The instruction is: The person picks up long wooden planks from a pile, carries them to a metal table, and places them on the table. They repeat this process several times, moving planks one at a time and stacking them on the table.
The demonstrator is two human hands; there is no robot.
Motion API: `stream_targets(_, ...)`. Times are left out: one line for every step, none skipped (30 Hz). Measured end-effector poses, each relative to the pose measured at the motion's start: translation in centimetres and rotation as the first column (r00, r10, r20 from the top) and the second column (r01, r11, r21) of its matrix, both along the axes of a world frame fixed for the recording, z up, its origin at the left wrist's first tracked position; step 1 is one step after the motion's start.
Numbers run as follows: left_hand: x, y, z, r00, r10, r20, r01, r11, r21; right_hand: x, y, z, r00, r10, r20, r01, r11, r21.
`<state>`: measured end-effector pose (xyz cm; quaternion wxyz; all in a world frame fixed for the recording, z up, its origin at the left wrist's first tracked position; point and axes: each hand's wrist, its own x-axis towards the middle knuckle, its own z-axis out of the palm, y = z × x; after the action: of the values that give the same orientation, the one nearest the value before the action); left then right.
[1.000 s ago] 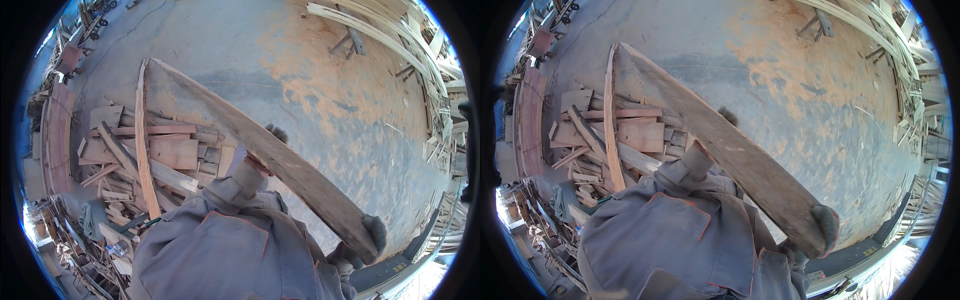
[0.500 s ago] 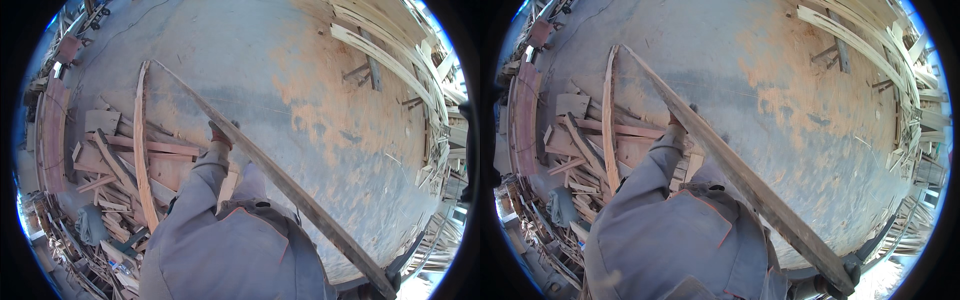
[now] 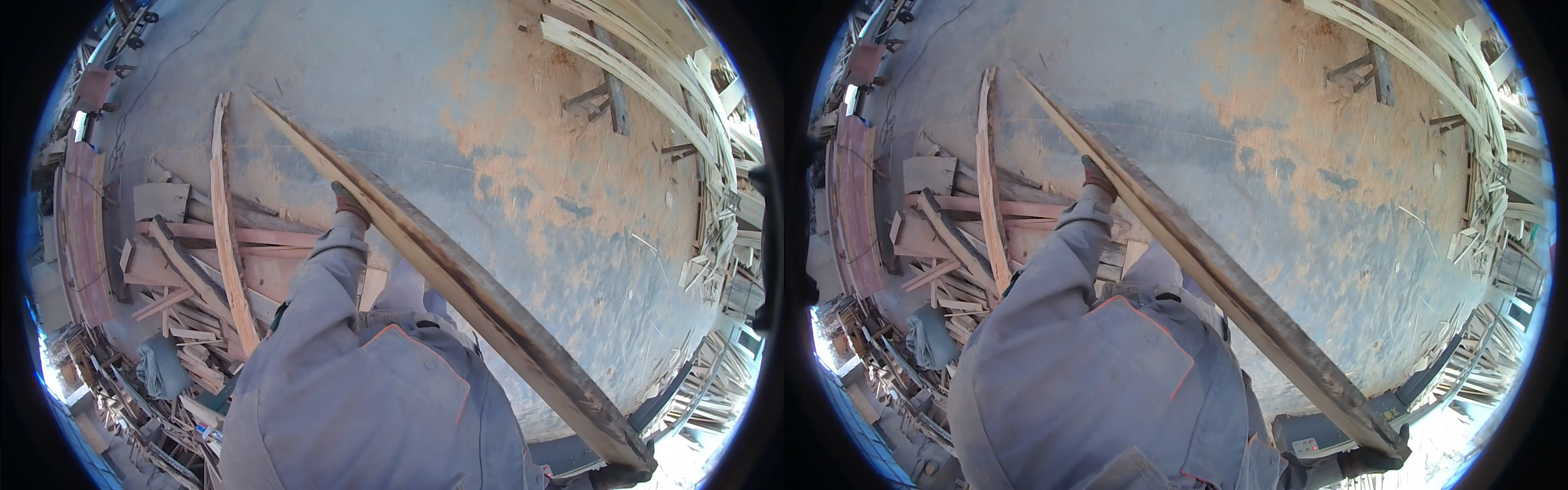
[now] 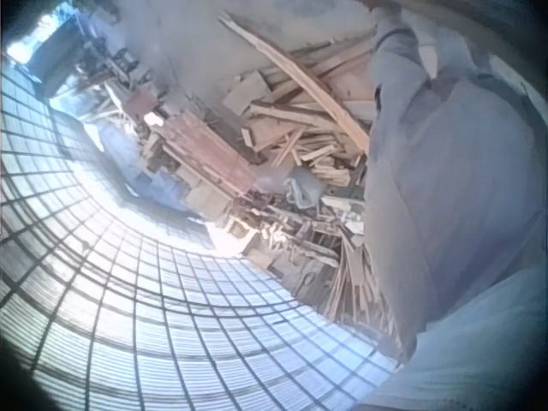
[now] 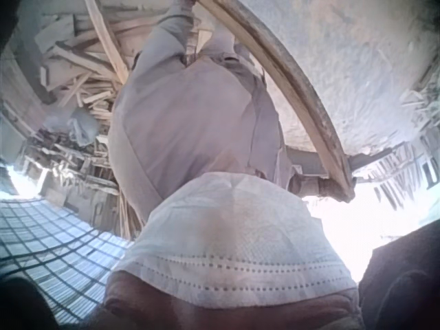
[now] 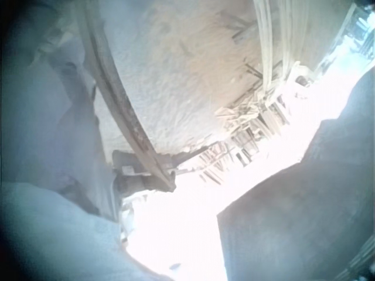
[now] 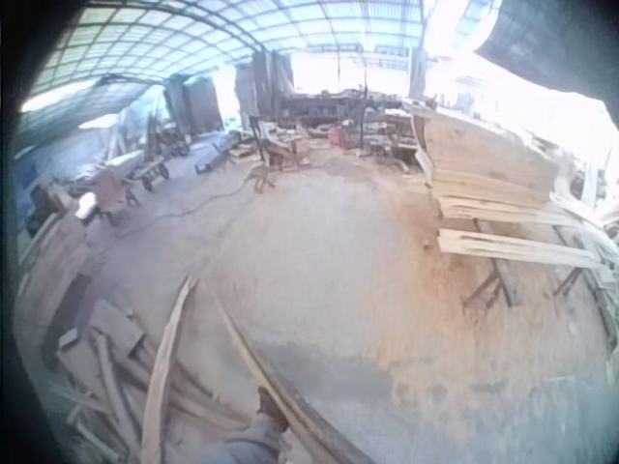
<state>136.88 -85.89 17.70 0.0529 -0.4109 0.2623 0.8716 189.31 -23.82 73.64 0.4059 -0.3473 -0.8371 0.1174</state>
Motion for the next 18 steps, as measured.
stream_targets(0.6, 1.2, 0.3, 1.0, -0.012, -0.02, 0.012, 1.0, 0.004, 0.1, 0.6, 0.5, 0.998, -0.069, 0.004, 0.07, 0.995, -0.068)
stream_targets(1.8, 2.6, 0.3, 0.996, -0.012, -0.084, 0.015, 0.999, 0.043, 0.0, 1.4, 1.2, 0.99, -0.137, 0.01, 0.137, 0.981, -0.136)
stream_targets(3.0, 3.9, 0.2, 0.997, -0.024, -0.078, 0.029, 0.998, 0.055, -0.2, 1.9, 1.9, 0.979, -0.203, 0.019, 0.203, 0.958, -0.202)
stream_targets(4.1, 5.1, -0.1, 0.993, -0.038, -0.108, 0.046, 0.996, 0.076, -0.6, 2.0, 2.8, 0.97, -0.209, -0.126, 0.159, 0.933, -0.324)
stream_targets(5.4, 6.4, -0.3, 0.993, -0.036, -0.111, 0.047, 0.994, 0.096, -1.1, 1.7, 4.1, 0.955, -0.294, 0.034, 0.295, 0.955, -0.04)
stream_targets(6.9, 7.6, -0.2, 0.994, -0.046, -0.098, 0.057, 0.992, 0.111, -2.1, 1.0, 5.6, 0.899, -0.409, 0.159, 0.361, 0.895, 0.263)
stream_targets(8.6, 8.9, 0.1, 0.996, -0.058, -0.072, 0.067, 0.989, 0.133, -3.6, -0.1, 7.1, 0.807, -0.542, 0.235, 0.35, 0.759, 0.549)
stream_targets(10.0, 10.1, 0.8, 0.996, -0.074, -0.047, 0.081, 0.985, 0.154, -5.9, -1.6, 7.3, 0.731, -0.682, -0.025, 0.534, 0.548, 0.644)
stream_targets(11.3, 11.3, 1.7, 0.995, -0.094, -0.024, 0.097, 0.979, 0.177, -7.9, -4.2, 7.5, 0.856, -0.517, 0.011, 0.353, 0.599, 0.719)
stream_targets(12.4, 12.4, 2.8, 0.993, -0.116, 0.0, 0.114, 0.973, 0.202, -10.3, -7.0, 7.5, 0.893, -0.447, 0.056, 0.269, 0.63, 0.728)
stream_targets(13.3, 13.4, 3.9, 0.99, -0.142, 0.022, 0.133, 0.965, 0.226, -13.1, -9.8, 6.5, 0.952, -0.251, 0.172, 0.068, 0.726, 0.685)
stream_targets(13.9, 14.0, 5.1, 0.987, -0.157, 0.043, 0.142, 0.96, 0.243, -15.9, -12.8, 4.4, 0.931, 0.036, 0.362, -0.234, 0.821, 0.521)
stream_targets(14.6, 14.4, 6.2, 0.983, -0.17, 0.062, 0.149, 0.955, 0.257, -18.5, -15.8, 2.3, 0.834, 0.313, 0.454, -0.434, 0.881, 0.189)
stream_targets(15.1, 14.5, 7.3, 0.98, -0.181, 0.082, 0.154, 0.951, 0.268, -20.9, -18.2, 0.2, 0.668, 0.384, 0.637, -0.523, 0.852, 0.034)
stream_targets(15.5, 14.5, 8.2, 0.979, -0.178, 0.099, 0.146, 0.951, 0.272, -23.0, -20.0, -1.5, 0.429, 0.49, 0.759, -0.558, 0.805, -0.204)
stream_targets(15.9, 14.2, 8.9, 0.978, -0.177, 0.111, 0.141, 0.951, 0.277, -25.0, -20.9, -3.0, 0.147, 0.502, 0.852, -0.419, 0.812, -0.407)
stream_targets(16.2, 14.0, 9.4, 0.977, -0.174, 0.125, 0.133, 0.95, 0.282, -25.7, -22.4, -4.7, 0.267, 0.359, 0.894, -0.496, 0.847, -0.192)
stream_targets(16.7, 13.8, 9.9, 0.976, -0.166, 0.14, 0.121, 0.95, 0.287, -26.6, -22.2, -5.5, 0.304, 0.363, 0.881, -0.349, 0.903, -0.251)
